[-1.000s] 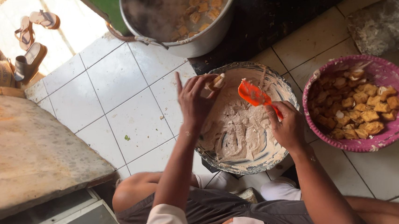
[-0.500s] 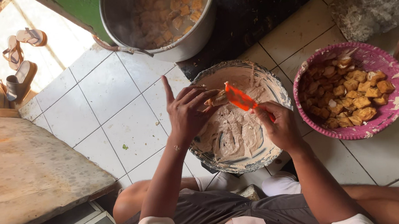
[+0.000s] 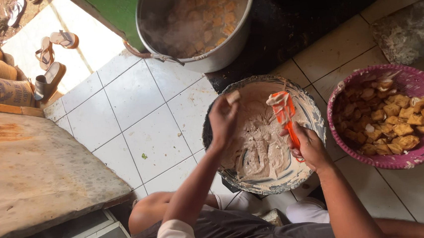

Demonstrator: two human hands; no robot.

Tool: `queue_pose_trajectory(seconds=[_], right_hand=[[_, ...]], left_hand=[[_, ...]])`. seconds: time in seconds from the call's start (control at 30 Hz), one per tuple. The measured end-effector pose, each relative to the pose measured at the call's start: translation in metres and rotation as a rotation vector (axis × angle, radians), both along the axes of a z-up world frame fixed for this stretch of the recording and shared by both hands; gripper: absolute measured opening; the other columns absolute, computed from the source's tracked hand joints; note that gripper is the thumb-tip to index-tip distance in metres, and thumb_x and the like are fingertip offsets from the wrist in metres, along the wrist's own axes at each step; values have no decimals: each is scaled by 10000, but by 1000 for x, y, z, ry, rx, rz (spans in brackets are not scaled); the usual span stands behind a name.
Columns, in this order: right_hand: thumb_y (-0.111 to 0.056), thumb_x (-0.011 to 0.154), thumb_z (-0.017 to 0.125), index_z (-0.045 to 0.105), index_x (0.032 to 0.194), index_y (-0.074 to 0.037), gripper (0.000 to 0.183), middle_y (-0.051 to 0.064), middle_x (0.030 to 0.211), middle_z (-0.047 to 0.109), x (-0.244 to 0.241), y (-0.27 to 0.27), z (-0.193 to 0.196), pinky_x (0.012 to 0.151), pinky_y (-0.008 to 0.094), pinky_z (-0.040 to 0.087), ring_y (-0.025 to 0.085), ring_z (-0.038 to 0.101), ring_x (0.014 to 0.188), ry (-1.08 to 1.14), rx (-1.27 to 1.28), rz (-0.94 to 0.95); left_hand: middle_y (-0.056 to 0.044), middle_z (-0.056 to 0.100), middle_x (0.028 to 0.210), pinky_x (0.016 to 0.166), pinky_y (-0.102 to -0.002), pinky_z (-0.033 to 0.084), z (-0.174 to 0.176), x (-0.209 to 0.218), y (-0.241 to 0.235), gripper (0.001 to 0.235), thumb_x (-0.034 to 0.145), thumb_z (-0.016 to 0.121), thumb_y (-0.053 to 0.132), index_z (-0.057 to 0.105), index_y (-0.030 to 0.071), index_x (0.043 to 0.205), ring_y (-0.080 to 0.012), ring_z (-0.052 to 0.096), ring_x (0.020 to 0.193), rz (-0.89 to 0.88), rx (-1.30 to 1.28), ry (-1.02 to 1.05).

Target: The person scoops a thick batter onto small fried pieces using an orange spatula, then drops the coated pieces into a large pot of hot oil. The person repeats this process continuously, occasionally using a strainer to remove cooked pieces from the oil.

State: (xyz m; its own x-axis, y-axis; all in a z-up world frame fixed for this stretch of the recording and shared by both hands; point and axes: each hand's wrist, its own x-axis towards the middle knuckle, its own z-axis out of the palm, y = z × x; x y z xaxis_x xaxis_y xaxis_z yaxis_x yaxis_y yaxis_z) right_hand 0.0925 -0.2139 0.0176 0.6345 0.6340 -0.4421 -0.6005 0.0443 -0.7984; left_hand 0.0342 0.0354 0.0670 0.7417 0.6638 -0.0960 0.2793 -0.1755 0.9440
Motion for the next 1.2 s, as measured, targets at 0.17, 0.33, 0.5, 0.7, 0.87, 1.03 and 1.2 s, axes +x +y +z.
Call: queue_pose_trajectory(seconds=[0.17, 0.33, 0.5, 0.7, 0.87, 1.03, 1.2], right_hand=[[-367, 1086, 438, 564, 1110, -85, 310, 11, 667, 515, 3, -5, 15, 419, 238, 338, 76, 417, 472, -119, 91, -146], [-242, 1118, 484, 545, 1100, -93, 162, -5, 779, 539, 31, -31, 27, 567, 242, 404, 76, 497, 644, -345, 90, -423], [-195, 926, 800, 492, 889, -127, 318, -44, 684, 428, 104, -116, -24, 478, 261, 296, 65, 373, 534, -385, -353, -498], [-107, 783, 875, 607, 841, -121, 274, -14, 775, 654, 118, -206, -144, 662, 347, 511, 158, 648, 713, -712, -874, -225], [-18, 728, 823, 540, 831, -37, 302, 67, 829, 701, 107, -206, -212, 684, 388, 550, 207, 699, 882, -721, -945, -86], [-126, 794, 892, 602, 831, -44, 304, 110, 767, 664, 112, -178, -181, 714, 378, 525, 264, 667, 737, -687, -1193, -5], [-89, 809, 895, 539, 826, -99, 357, 4, 869, 673, 123, -147, -85, 819, 310, 562, 110, 676, 879, -566, -371, -244]], left_hand=[[-168, 452, 1584, 1229, -467, 355, 71, 67, 106, 776, 917, 867, 270, 435, 74, 1532, -321, 418, 1468, 64, 757, -289], [-109, 435, 1673, 1331, -463, 297, 98, 41, 79, 644, 1042, 772, 154, 446, 124, 1596, -321, 326, 1604, -50, 666, -283], [-125, 453, 1633, 1290, -479, 298, 37, -16, 10, 561, 977, 728, 104, 536, 122, 1503, -345, 342, 1569, -251, 611, -56], [-148, 425, 1609, 1236, -521, 266, -41, -72, -46, 582, 905, 753, 180, 558, 143, 1452, -374, 327, 1525, -375, 611, 118], [-125, 445, 1607, 1246, -521, 265, -68, -87, -72, 536, 915, 729, 201, 581, 154, 1429, -360, 329, 1536, -430, 558, 149], [-146, 501, 1569, 1205, -474, 318, -50, -84, -86, 504, 908, 726, 170, 611, 142, 1398, -347, 385, 1501, -457, 491, 103], [-119, 695, 1384, 1110, -366, 499, -47, -60, -87, 406, 1034, 617, 217, 598, 108, 1425, -253, 639, 1327, -432, -451, 98]])
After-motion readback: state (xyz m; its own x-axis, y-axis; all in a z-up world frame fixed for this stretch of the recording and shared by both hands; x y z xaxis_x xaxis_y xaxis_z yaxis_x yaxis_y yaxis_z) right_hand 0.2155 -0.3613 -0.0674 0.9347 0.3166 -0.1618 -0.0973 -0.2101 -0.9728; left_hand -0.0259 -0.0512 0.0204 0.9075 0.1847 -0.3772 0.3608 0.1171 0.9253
